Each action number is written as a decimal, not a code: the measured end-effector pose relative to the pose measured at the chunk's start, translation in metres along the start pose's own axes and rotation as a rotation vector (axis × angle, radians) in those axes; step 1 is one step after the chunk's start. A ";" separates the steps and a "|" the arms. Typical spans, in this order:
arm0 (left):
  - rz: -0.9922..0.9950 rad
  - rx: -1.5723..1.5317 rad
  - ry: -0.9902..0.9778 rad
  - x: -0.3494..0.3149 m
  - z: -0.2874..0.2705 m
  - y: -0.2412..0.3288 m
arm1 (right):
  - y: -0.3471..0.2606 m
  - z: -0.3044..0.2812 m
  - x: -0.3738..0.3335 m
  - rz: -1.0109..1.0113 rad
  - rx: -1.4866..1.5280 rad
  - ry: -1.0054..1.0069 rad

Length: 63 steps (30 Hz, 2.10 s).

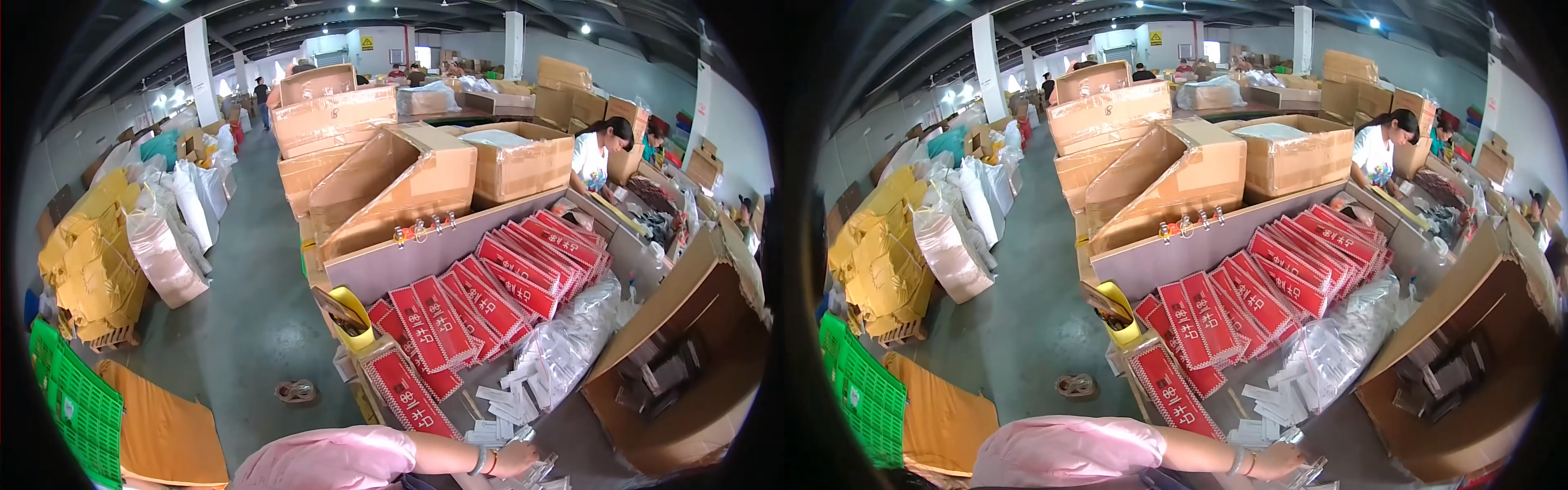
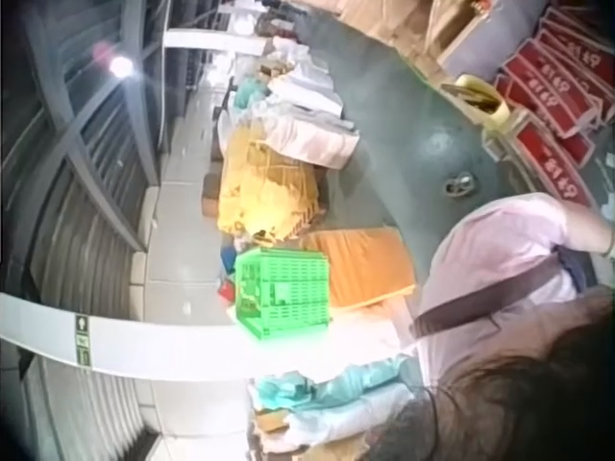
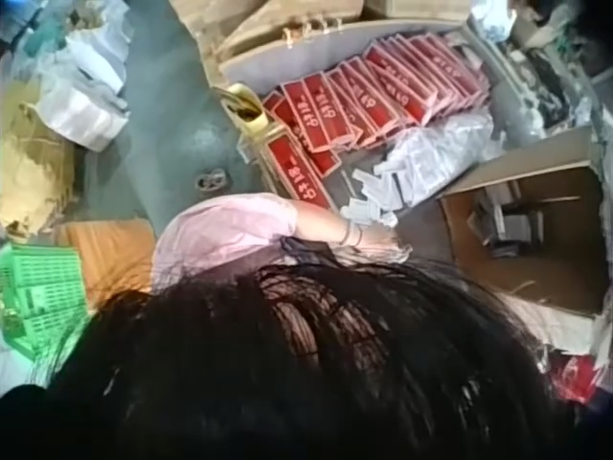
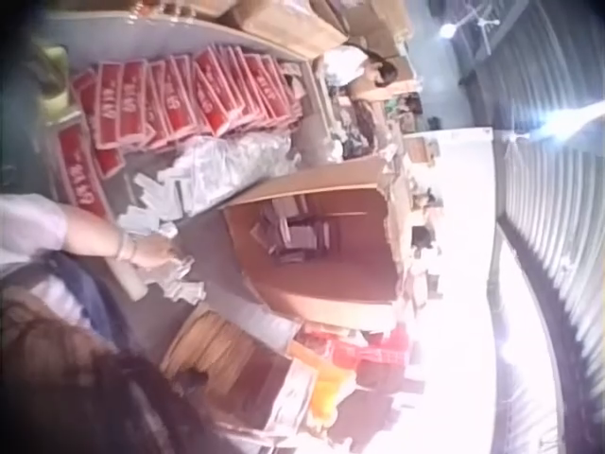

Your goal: Packaging small items into individual plastic bags and attaching red identification labels.

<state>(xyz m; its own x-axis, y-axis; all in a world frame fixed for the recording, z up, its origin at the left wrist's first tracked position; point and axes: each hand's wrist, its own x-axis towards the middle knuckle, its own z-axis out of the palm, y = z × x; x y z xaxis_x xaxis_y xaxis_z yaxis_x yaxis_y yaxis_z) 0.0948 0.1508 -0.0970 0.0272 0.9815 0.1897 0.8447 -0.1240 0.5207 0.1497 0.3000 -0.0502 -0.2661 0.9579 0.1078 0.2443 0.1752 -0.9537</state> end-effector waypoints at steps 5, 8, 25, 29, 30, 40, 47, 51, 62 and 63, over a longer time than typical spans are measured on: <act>0.125 -0.027 0.117 0.001 0.010 0.008 | -0.001 -0.007 -0.011 0.005 0.207 0.080; 0.233 -0.117 0.054 0.007 0.012 0.011 | 0.011 -0.044 -0.034 0.040 0.283 0.213; 0.032 -0.285 -0.425 -0.049 -0.109 0.016 | -0.040 -0.139 -0.228 0.029 -0.467 -0.042; 0.066 -0.096 -0.186 -0.093 -0.124 0.004 | -0.040 -0.108 -0.217 -0.026 -0.496 -0.301; 0.039 -0.065 -0.136 -0.100 -0.134 -0.001 | -0.035 -0.106 -0.217 -0.038 -0.576 -0.382; 0.075 -0.016 -0.120 -0.119 -0.141 0.002 | -0.005 -0.059 -0.215 -0.335 -0.461 -0.306; 0.132 -0.003 -0.068 -0.111 -0.119 0.004 | -0.024 -0.017 -0.230 0.130 -0.085 -0.329; 0.136 0.043 -0.099 -0.112 -0.115 -0.005 | -0.038 -0.026 -0.225 -0.088 -0.231 -0.383; 0.402 0.137 -0.168 -0.067 -0.202 -0.032 | -0.064 -0.084 -0.202 -0.275 -0.751 -0.330; 0.335 0.206 -0.157 -0.063 -0.211 -0.056 | -0.061 -0.090 -0.202 -0.209 -0.711 -0.286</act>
<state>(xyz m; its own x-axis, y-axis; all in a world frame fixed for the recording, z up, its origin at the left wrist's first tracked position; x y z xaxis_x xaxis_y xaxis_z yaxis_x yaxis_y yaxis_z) -0.0668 0.0655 0.0376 0.3864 0.9041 0.1826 0.8640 -0.4241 0.2714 0.2726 0.1164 0.0112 -0.5776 0.8106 0.0965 0.6743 0.5404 -0.5032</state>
